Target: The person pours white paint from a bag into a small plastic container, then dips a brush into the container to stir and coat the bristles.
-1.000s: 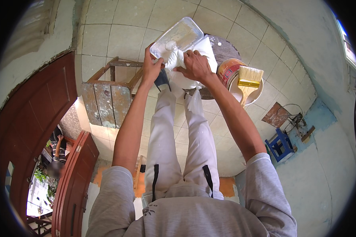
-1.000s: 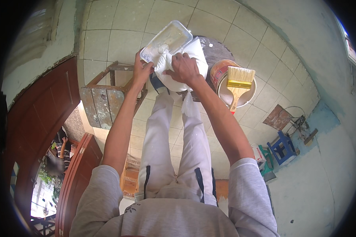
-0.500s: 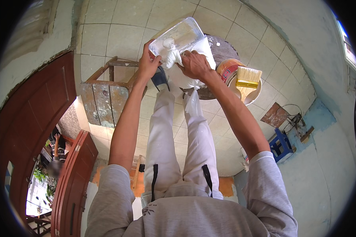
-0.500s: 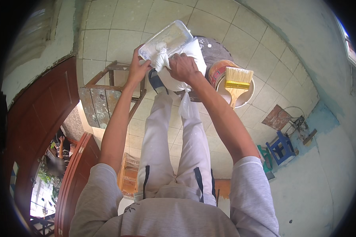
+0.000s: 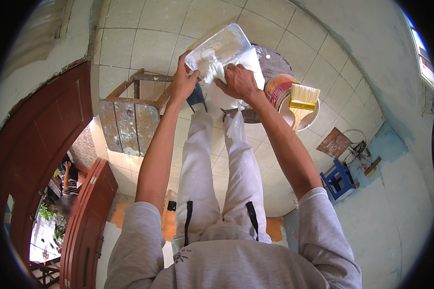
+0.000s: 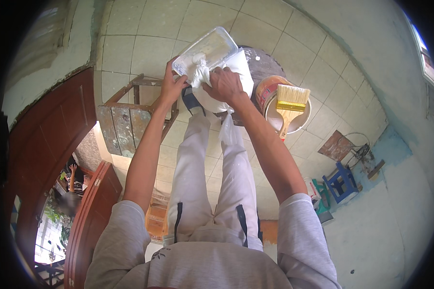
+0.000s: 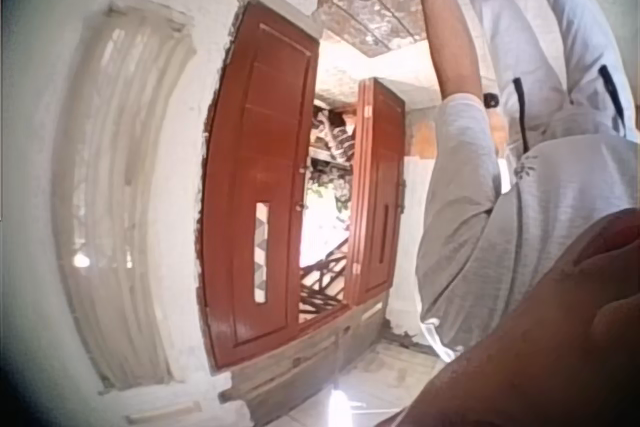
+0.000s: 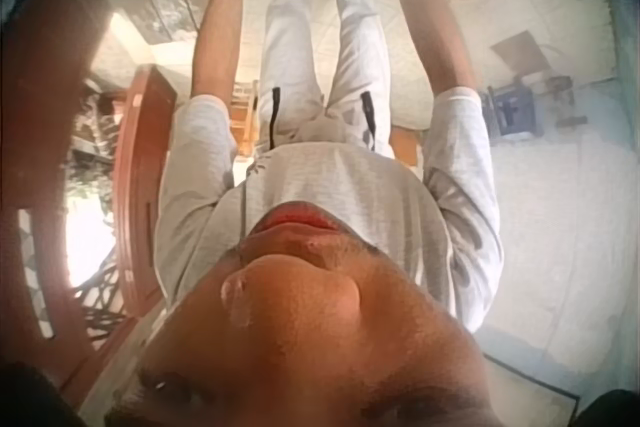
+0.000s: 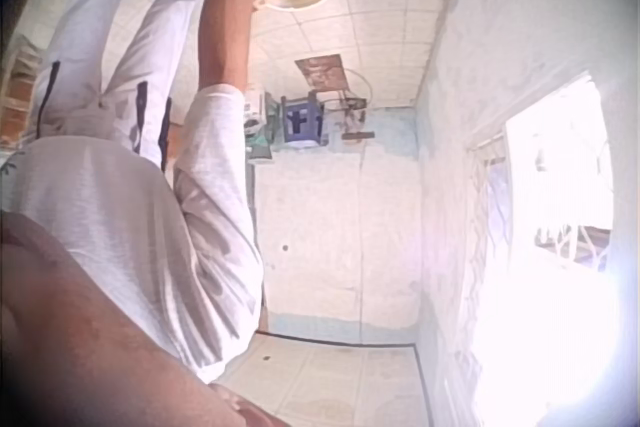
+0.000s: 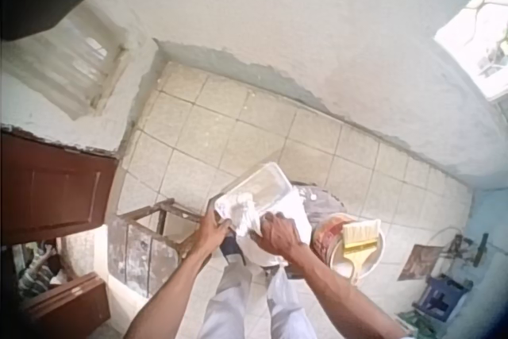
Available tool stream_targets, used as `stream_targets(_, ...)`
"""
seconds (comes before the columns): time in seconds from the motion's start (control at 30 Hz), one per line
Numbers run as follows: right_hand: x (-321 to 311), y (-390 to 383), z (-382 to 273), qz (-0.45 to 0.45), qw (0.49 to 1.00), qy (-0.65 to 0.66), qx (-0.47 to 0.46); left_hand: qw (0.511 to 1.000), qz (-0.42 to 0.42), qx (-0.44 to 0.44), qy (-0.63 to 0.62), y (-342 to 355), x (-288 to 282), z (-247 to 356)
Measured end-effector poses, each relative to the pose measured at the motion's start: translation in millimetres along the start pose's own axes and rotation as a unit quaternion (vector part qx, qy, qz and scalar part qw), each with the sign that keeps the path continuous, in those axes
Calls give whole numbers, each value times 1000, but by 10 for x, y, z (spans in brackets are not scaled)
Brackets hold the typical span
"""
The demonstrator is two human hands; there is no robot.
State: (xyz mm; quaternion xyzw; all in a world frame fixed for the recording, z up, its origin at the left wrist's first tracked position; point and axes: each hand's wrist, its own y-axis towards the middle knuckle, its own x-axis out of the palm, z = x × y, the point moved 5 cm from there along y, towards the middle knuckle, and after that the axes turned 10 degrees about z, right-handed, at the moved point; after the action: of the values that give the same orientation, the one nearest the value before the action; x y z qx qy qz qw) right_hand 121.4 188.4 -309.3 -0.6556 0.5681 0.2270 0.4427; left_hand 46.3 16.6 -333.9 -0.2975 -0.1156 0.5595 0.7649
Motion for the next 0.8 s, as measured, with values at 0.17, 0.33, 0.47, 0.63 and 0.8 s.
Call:
stream_targets(0.17,20,-7,-58,19,999,-3,39,999,-10,-25,27,9,-13,13)
stream_targets(0.33,6,-23,-76,28,999,-8,35,1000,-6,-15,2,27,-6,-13)
stream_targets(0.47,-30,-84,-117,49,998,9,29,999,-13,-11,-32,74,-58,-77)
stream_targets(0.63,-29,-181,-67,81,997,5,17,999,-16,-30,-15,44,7,-18)
stream_targets(0.8,-35,-217,-111,89,996,-22,5,999,-7,-38,-6,21,-4,-10)
